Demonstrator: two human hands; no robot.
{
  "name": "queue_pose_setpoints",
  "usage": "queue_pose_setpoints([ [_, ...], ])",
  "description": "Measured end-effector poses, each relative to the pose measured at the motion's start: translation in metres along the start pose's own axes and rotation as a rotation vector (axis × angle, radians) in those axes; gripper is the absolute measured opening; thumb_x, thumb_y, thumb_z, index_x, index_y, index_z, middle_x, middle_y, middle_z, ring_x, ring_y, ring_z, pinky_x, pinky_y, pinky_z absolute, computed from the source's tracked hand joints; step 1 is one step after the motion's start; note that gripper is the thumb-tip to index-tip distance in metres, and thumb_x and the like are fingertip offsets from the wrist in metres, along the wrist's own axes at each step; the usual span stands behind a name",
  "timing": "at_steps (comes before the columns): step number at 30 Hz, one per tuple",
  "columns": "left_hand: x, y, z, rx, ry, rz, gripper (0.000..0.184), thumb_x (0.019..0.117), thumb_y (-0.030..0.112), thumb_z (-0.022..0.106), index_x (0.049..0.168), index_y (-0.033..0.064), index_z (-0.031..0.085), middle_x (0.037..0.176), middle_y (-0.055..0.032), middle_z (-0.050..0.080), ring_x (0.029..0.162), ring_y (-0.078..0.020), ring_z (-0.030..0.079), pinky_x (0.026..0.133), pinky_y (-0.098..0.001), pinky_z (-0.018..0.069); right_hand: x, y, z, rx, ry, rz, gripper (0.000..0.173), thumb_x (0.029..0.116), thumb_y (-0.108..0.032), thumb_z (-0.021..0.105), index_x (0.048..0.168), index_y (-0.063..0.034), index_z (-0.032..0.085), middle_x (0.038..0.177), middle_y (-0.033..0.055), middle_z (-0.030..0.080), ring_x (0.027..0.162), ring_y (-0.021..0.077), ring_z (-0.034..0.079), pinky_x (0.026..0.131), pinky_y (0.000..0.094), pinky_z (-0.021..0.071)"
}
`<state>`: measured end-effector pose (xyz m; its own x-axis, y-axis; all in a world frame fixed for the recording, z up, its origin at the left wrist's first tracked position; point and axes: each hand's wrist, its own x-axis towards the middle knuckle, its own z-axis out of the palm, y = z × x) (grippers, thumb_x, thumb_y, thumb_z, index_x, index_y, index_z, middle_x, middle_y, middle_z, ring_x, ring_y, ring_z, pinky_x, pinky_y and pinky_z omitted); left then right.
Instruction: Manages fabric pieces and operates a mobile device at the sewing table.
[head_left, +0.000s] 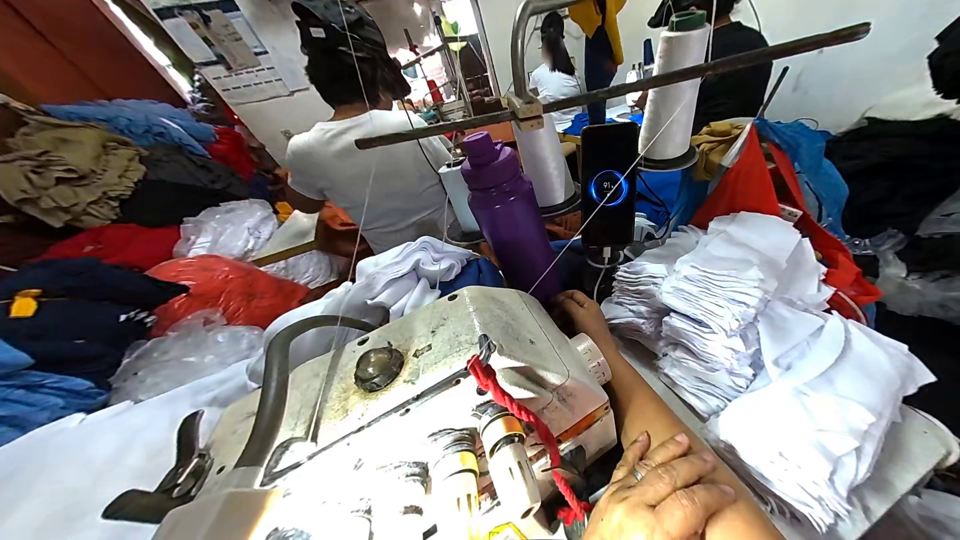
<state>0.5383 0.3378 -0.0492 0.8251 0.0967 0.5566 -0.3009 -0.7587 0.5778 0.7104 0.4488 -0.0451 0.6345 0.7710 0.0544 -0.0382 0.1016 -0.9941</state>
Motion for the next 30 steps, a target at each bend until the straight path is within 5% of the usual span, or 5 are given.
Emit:
queue_pose_setpoints([
  [8, 0.001, 0.000, 0.000, -0.001, 0.003, 0.005, 0.027, 0.1030, 0.002, 0.050, 0.115, 0.0017, 0.074, 0.125, -0.0168, 0.072, 0.132, -0.0325, 0.060, 0.118, -0.0498, 0.0358, 0.001, 0.003, -0.001, -0.023, -0.003, -0.061, 0.032, 0.1092, -0.018, 0.044, 0.114, 0.0052, 0.065, 0.084, 0.0079, 0.066, 0.069, 0.0106, 0.060, 0.070, 0.0312, 0.0519],
  [12, 0.000, 0.000, 0.001, -0.007, 0.025, 0.034, 0.027, 0.1027, 0.002, 0.051, 0.114, 0.0011, 0.075, 0.124, -0.0170, 0.072, 0.131, -0.0329, 0.060, 0.118, -0.0491, 0.0364, 0.000, 0.000, -0.001, 0.176, -0.067, -0.062, 0.038, 0.1113, -0.023, 0.036, 0.114, 0.0041, 0.062, 0.085, 0.0028, 0.065, 0.068, 0.0050, 0.061, 0.065, 0.0229, 0.0529],
  [16, 0.001, 0.000, 0.004, 0.021, 0.089, 0.074, 0.026, 0.1052, 0.007, 0.050, 0.115, 0.0009, 0.074, 0.125, -0.0181, 0.071, 0.131, -0.0319, 0.060, 0.118, -0.0457, 0.0375, -0.002, -0.029, -0.012, 0.329, -0.094, -0.072, 0.040, 0.1120, -0.024, 0.030, 0.120, 0.0022, 0.060, 0.097, 0.0036, 0.068, 0.082, 0.0093, 0.067, 0.077, 0.0273, 0.0567],
  [24, 0.003, -0.002, 0.000, 0.014, 0.261, -0.038, 0.029, 0.1021, 0.005, 0.048, 0.114, -0.0084, 0.071, 0.121, -0.0266, 0.070, 0.125, -0.0363, 0.064, 0.110, -0.0408, 0.0473, -0.010, -0.129, -0.065, 0.260, 0.402, -0.335, 0.032, 0.1111, -0.016, 0.035, 0.129, 0.0041, 0.054, 0.104, 0.0058, 0.063, 0.089, 0.0080, 0.066, 0.083, 0.0259, 0.0550],
  [30, 0.029, 0.022, 0.000, -0.306, 0.375, -0.348, 0.038, 0.1012, 0.002, 0.048, 0.135, -0.0158, 0.055, 0.144, -0.0327, 0.052, 0.135, -0.0322, 0.054, 0.111, -0.0396, 0.0446, 0.030, -0.149, -0.093, -0.142, 0.383, -0.186, 0.048, 0.1089, -0.023, 0.047, 0.149, 0.0021, 0.042, 0.144, 0.0284, 0.049, 0.130, 0.0378, 0.051, 0.105, 0.0555, 0.0416],
])
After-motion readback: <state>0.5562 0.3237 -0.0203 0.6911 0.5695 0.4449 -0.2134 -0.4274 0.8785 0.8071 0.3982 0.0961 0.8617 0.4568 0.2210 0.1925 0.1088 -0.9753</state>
